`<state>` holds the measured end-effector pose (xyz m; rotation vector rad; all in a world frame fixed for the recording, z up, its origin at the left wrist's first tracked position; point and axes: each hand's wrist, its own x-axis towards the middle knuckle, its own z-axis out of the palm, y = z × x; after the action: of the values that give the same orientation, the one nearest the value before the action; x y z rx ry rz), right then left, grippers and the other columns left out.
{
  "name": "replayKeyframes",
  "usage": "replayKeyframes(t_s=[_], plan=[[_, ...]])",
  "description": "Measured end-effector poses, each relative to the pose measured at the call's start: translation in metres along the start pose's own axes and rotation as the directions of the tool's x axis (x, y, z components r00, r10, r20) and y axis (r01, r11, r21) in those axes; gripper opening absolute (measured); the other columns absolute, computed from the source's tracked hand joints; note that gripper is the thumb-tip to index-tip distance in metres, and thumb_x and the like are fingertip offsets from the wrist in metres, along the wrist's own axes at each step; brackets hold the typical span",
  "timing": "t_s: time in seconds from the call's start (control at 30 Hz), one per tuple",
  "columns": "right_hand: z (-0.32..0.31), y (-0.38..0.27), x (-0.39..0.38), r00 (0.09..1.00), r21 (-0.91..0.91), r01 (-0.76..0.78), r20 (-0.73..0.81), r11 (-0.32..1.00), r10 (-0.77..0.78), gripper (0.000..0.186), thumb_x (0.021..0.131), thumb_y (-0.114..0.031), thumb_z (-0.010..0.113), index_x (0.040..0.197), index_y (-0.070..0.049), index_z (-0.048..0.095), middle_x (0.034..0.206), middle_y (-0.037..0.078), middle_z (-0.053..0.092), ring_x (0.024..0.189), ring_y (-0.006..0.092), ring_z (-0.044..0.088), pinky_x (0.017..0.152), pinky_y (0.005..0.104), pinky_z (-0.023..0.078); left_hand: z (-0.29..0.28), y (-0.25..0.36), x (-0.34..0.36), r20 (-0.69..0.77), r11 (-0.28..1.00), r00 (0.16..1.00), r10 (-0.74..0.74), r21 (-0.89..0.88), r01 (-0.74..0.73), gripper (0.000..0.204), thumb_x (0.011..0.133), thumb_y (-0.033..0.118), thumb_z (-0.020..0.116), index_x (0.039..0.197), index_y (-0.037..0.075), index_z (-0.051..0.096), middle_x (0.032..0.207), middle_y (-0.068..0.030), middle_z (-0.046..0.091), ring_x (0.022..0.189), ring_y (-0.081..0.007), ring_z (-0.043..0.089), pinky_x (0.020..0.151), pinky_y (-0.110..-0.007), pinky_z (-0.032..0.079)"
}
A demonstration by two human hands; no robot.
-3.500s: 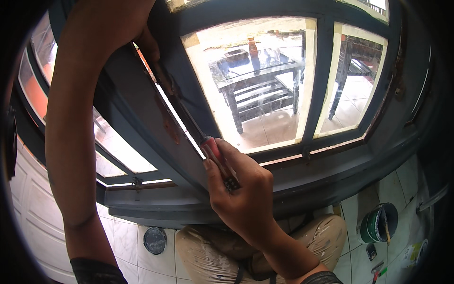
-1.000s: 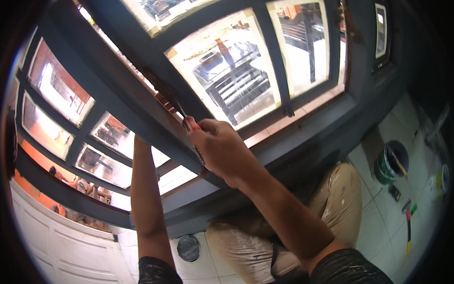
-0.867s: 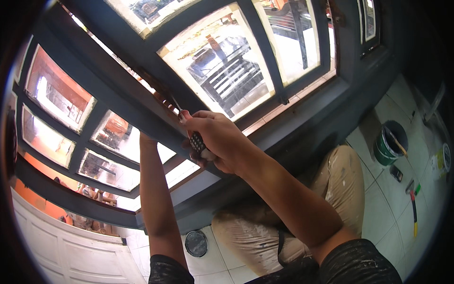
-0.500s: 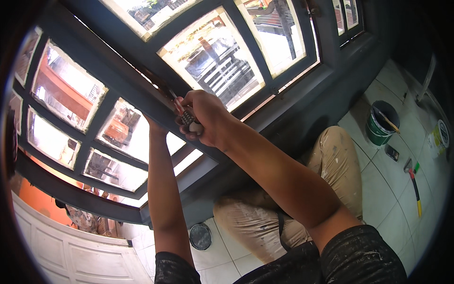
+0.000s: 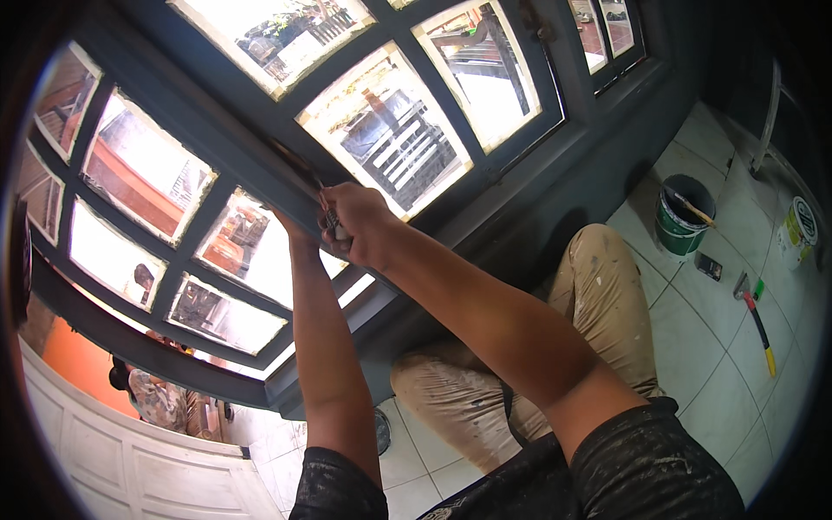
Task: The person uses a screwdriver to tighten screws on a dark green door frame, working on the latch area and then moving to the vertical frame sections. The person remains seated on the floor during the task.
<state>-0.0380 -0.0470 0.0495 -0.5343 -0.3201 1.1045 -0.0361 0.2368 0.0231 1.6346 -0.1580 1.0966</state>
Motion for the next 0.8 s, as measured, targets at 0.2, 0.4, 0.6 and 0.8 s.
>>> replayKeyframes(t_s=[0.2,0.4,0.6,0.8], plan=[[-0.007,0.014,0.007,0.751,-0.943,0.213,-0.011,0.257,-0.661,0.032,0.099,-0.025,0.059,0.093,0.005,0.069,0.090,0.027,0.071,0.085,0.0408,0.071,0.075,0.0453,0.057,0.070,0.047,-0.023,-0.041,0.913,0.992,-0.117,-0.397,0.091,0.026,0.108,0.026,0.049,0.116,0.005,0.063,0.104,-0.0036,0.065,0.092,-0.0135,0.061,0.078,-0.029,0.053],[0.003,-0.010,-0.015,0.944,-0.858,0.095,-0.083,0.504,-0.320,0.032,0.098,-0.028,0.056,0.105,0.001,0.069,0.098,0.022,0.073,0.083,0.0328,0.074,0.072,0.0453,0.060,0.043,0.038,-0.017,-0.125,0.980,0.975,0.181,0.104,-0.169,0.025,0.109,0.025,0.049,0.114,0.005,0.063,0.102,-0.0043,0.065,0.090,-0.0140,0.062,0.076,-0.029,0.053],[-0.010,-0.018,-0.004,0.998,0.046,0.039,-0.044,0.998,-0.037,0.015,0.100,-0.021,0.058,0.090,-0.010,0.059,0.076,0.005,0.059,0.057,0.0130,0.056,0.045,0.0278,0.040,0.074,0.047,-0.025,-0.101,0.988,0.983,0.156,0.002,-0.156,0.027,0.110,0.027,0.047,0.111,0.005,0.062,0.097,-0.0040,0.065,0.085,-0.0151,0.061,0.075,-0.030,0.052],[-0.002,-0.023,-0.001,0.999,-0.057,-0.048,0.002,0.997,0.049,0.017,0.103,-0.021,0.057,0.094,-0.007,0.059,0.079,0.006,0.059,0.057,0.0103,0.056,0.040,0.0248,0.040,0.042,0.034,-0.014,-0.125,0.992,0.991,0.053,-0.109,-0.067,0.034,0.111,0.032,0.043,0.109,0.005,0.063,0.096,-0.0040,0.065,0.084,-0.0151,0.061,0.074,-0.029,0.052]])
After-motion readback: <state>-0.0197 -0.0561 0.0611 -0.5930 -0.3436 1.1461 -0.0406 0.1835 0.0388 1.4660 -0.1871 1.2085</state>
